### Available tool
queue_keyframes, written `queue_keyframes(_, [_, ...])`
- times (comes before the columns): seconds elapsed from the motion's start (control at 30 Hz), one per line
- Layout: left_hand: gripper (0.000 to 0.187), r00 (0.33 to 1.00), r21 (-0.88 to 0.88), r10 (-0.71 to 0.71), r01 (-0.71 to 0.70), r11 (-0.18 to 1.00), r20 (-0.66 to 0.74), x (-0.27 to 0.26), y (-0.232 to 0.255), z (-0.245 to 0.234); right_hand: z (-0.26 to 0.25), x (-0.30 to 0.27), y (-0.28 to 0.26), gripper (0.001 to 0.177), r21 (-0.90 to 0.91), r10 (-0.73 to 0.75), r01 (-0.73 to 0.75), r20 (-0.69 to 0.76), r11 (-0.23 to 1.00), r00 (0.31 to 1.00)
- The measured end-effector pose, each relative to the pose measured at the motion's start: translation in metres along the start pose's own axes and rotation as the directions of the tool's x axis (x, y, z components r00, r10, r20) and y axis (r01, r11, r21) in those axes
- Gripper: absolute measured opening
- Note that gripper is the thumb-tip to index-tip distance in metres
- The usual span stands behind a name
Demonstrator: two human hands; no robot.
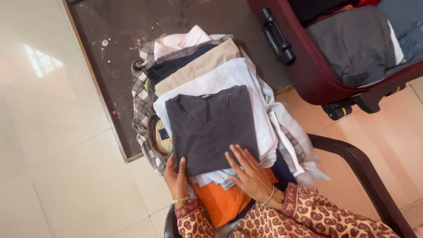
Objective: The person folds clothing items by hand on their lap and places them into an open suitcase on the floor.
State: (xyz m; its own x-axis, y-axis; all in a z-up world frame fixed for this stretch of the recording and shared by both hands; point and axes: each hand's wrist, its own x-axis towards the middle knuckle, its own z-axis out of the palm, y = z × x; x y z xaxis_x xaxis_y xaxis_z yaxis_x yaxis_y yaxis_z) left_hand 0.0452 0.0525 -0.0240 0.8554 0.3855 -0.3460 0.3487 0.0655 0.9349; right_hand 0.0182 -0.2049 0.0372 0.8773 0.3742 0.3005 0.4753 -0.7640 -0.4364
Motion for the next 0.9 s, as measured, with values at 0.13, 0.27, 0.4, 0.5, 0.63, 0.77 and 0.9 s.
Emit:
queue_keyframes(0.13, [0.044,1.000,-0.137,-0.002,0.002,0.991,0.001,0.004,-0.010,-0.002,0.013,-0.025,0.036,0.046,-0.077,-0.026,0.027,0.012,0.997,1.000])
queue_keyframes(0.27, [0.042,0.999,-0.191,-0.013,0.021,0.981,0.042,0.005,-0.015,-0.002,-0.010,-0.036,0.071,0.036,-0.099,-0.039,0.043,0.049,0.994,0.998])
queue_keyframes(0.4, [0.040,0.999,-0.188,0.010,-0.003,0.982,0.036,0.005,-0.018,-0.006,-0.020,-0.033,0.083,0.033,-0.147,-0.213,0.211,0.001,0.967,0.977])
queue_keyframes(0.5, [0.039,1.000,-0.201,0.005,-0.002,0.980,0.019,0.007,-0.027,-0.006,-0.022,-0.036,0.082,0.033,-0.147,-0.178,0.182,0.043,0.972,0.983])
queue_keyframes(0.63, [0.040,0.997,-0.153,-0.047,0.055,0.987,0.056,0.010,-0.028,-0.010,-0.017,-0.034,0.077,0.029,0.137,0.021,-0.026,0.034,0.990,0.999])
queue_keyframes(0.77, [0.048,0.996,0.048,-0.079,0.076,0.996,0.051,0.021,-0.018,-0.012,-0.008,-0.023,0.078,0.042,0.423,0.479,-0.462,0.074,0.779,0.875])
queue_keyframes(0.9, [0.050,0.999,0.217,-0.002,-0.009,0.976,0.053,0.029,-0.009,-0.007,0.015,-0.002,0.100,0.069,0.563,0.588,-0.572,0.177,0.597,0.789])
